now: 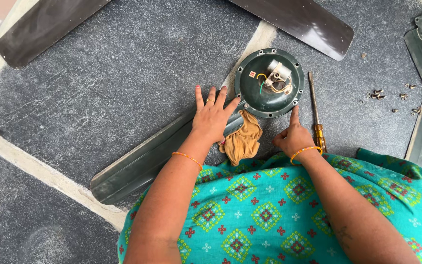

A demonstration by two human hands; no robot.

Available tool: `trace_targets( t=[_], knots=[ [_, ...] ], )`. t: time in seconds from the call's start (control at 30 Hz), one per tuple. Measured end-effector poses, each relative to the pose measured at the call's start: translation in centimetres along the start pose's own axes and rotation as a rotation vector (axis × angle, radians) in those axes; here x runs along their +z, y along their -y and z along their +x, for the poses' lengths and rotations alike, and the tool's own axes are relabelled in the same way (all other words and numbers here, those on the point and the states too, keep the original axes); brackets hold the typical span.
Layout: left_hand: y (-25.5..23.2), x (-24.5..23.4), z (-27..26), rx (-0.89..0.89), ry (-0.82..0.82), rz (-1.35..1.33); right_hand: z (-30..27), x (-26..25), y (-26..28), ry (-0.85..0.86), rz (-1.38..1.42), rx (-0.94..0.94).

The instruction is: The person sits on the floor and uses a screwdriver to remove a screw from the fan blade mounting bracket. They then detach the blade, wipe it with a cloth, and place it aside. The person continues to work on the fan motor housing.

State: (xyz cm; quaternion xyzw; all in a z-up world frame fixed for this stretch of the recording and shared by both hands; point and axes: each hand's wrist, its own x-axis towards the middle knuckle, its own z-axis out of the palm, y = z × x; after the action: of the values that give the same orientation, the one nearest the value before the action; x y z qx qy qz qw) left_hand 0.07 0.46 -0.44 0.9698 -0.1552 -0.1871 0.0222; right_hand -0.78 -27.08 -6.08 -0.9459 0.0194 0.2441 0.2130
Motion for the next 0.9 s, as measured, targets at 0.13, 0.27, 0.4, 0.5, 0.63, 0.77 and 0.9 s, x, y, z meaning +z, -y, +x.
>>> trace_targets(
  t=[0.13,0.27,0.4,0.5,0.63,0.77,0.9],
  knots=[
    [0.2,0.4,0.0,0.001,-0.05,-0.013,0.0,0.2,-0.1,0.006,0.035,0.036],
    [0.2,0.2,-0.2,-0.004,-0.052,-0.06,0.2,-0.3,0.3,-0.003,0.018,0.017],
    [0.0,0.9,-0.1,-0.012,-0.033,-0.036,0.0,-0.2,-0.2,0.005,0.003,0.001],
    [0.1,1.0,-0.1,-0.008,-0.026,0.005,0.3,-0.5,0.3,0.007,-0.062,-0.013],
    [-0.4,1.3,-1.4,0.014,-0.106,0.076,-0.4,-0.5,0.2,-0.019,-0.081,-0.073],
    [-0.3,1.0,-4.1,-0.06,-0.129,0.076,-0.3,-0.3,0.4,-0.098,-0.1,-0.128],
    [-0.5,-0.7,-6.7,-0.199,-0.122,-0.001,-0.5,-0.4,0.4,-0.161,0.004,-0.176]
  ],
)
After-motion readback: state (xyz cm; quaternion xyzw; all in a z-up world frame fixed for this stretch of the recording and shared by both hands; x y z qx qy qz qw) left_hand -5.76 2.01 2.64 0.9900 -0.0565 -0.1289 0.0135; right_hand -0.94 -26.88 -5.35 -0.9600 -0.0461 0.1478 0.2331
